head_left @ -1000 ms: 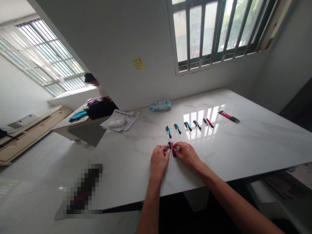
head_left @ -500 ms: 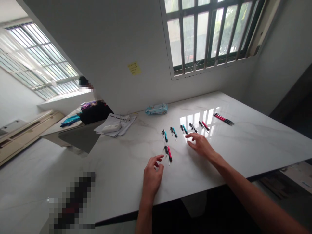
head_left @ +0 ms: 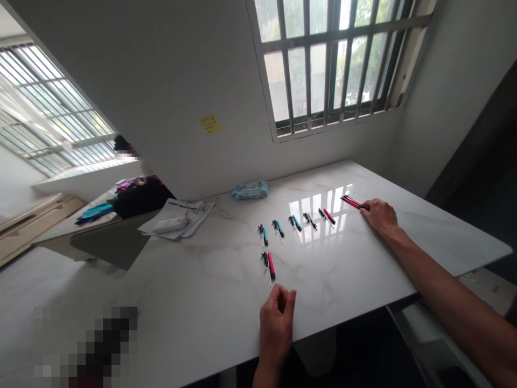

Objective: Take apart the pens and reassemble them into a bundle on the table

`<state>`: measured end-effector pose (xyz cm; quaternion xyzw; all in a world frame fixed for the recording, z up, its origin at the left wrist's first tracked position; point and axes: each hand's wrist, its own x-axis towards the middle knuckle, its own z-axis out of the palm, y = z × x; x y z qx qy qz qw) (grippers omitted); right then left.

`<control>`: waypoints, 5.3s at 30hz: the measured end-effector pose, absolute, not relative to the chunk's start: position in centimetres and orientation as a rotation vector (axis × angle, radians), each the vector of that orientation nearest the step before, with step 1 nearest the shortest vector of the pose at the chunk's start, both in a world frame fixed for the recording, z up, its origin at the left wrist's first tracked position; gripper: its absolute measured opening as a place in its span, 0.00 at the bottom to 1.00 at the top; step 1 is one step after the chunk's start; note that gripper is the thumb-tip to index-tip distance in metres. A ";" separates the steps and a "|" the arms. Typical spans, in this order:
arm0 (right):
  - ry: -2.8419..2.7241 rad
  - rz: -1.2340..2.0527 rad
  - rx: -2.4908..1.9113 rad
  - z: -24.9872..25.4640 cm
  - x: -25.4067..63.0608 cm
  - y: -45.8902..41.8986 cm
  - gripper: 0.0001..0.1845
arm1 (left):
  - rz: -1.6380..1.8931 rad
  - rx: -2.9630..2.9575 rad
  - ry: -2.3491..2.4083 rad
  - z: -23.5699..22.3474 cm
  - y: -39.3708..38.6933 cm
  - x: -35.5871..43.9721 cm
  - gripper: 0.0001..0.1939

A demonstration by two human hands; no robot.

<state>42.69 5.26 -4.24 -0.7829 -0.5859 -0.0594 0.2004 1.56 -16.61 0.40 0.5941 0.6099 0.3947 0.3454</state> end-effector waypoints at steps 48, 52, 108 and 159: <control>-1.517 0.907 -1.305 -0.7 19.7 -12.3 0.31 | 0.962 1.976 1.455 0.8 -16.4 2.1 0.16; -1.556 0.928 -1.274 -0.3 19.3 -12.0 0.30 | 1.002 1.876 1.435 0.8 -16.6 1.9 0.17; -1.940 0.726 -1.271 -0.3 16.4 -1.0 0.16 | 1.158 1.470 1.505 0.3 -15.9 0.9 0.07; -1.544 1.141 -0.898 5.2 18.1 -11.5 0.25 | 1.447 1.012 1.079 -1.7 -15.5 4.2 0.16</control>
